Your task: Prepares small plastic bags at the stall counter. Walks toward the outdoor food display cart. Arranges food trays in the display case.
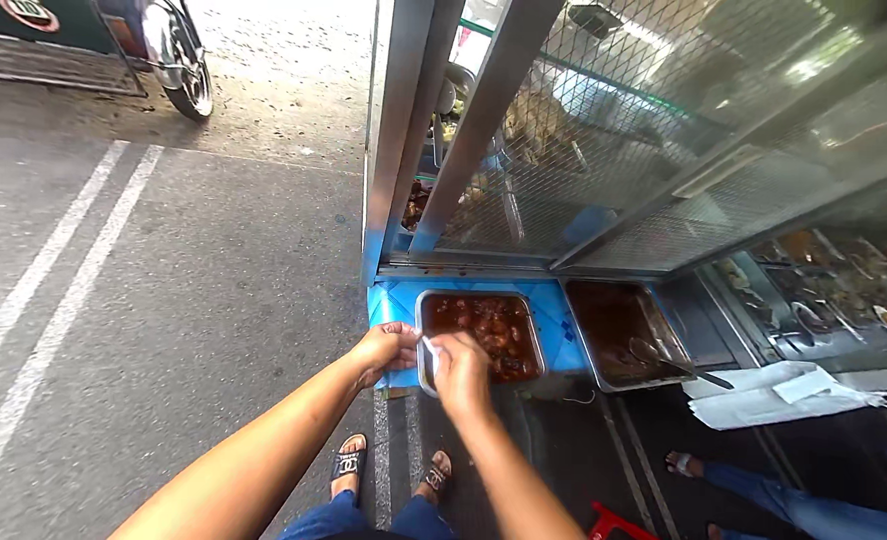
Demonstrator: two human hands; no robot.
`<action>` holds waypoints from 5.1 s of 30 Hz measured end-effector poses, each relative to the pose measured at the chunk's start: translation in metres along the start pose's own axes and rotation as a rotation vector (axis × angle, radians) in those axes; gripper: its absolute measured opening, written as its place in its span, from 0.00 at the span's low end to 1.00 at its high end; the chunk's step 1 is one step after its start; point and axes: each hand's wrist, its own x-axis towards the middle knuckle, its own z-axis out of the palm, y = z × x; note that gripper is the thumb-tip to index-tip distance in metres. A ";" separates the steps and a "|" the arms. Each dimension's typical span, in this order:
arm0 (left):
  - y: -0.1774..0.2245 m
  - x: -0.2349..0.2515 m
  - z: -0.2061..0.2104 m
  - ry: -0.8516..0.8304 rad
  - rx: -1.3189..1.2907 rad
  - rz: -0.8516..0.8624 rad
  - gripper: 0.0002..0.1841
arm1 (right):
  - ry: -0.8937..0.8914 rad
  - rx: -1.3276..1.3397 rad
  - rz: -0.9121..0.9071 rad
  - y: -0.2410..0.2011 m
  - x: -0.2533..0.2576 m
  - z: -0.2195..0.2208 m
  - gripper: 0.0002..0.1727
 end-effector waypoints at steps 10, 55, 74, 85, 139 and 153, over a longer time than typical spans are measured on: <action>-0.014 -0.008 -0.005 -0.076 -0.251 0.037 0.36 | -0.363 -0.334 -0.125 -0.030 0.122 0.012 0.13; -0.022 -0.036 -0.003 0.114 -0.458 0.060 0.25 | -0.124 0.912 0.199 0.074 -0.034 -0.125 0.06; -0.063 -0.087 0.139 -0.317 0.156 0.265 0.12 | -0.013 1.508 0.345 0.126 -0.038 -0.111 0.14; -0.088 -0.100 0.169 -0.100 -0.091 0.282 0.05 | -0.307 1.545 0.307 0.152 -0.041 -0.112 0.12; -0.036 -0.042 0.019 0.245 0.267 0.121 0.03 | -0.561 -0.106 -0.478 0.081 0.175 -0.025 0.12; -0.031 -0.041 0.026 0.304 0.322 0.137 0.03 | -0.308 -0.139 -0.113 0.182 0.169 -0.100 0.10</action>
